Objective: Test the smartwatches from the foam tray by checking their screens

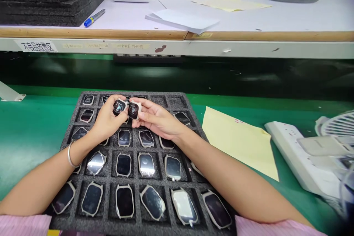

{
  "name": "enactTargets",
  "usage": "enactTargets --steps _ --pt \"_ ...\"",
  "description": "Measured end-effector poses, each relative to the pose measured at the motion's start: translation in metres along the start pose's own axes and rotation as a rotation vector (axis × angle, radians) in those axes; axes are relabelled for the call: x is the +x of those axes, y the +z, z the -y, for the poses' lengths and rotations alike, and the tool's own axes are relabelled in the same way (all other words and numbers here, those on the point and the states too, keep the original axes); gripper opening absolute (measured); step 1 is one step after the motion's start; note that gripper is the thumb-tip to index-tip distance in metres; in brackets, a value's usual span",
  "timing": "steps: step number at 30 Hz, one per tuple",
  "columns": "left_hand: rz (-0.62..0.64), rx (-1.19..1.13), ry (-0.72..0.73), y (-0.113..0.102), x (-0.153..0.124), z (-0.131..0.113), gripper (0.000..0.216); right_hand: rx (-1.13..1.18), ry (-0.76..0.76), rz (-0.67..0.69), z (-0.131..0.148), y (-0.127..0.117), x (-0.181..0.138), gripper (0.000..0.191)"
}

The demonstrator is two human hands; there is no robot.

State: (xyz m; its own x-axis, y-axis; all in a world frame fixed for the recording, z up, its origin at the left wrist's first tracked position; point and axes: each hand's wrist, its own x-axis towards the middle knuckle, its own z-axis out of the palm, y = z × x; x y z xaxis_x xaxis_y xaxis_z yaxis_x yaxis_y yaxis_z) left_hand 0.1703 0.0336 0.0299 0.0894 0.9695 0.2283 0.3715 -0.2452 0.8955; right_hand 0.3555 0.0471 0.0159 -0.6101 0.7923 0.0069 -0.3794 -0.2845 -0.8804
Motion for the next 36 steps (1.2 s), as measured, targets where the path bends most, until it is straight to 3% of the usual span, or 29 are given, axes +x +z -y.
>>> enactTargets --steps 36 --pt "0.023 -0.014 0.025 -0.0004 0.0005 -0.0037 0.039 0.042 -0.058 0.064 0.0004 -0.0001 0.0011 0.044"
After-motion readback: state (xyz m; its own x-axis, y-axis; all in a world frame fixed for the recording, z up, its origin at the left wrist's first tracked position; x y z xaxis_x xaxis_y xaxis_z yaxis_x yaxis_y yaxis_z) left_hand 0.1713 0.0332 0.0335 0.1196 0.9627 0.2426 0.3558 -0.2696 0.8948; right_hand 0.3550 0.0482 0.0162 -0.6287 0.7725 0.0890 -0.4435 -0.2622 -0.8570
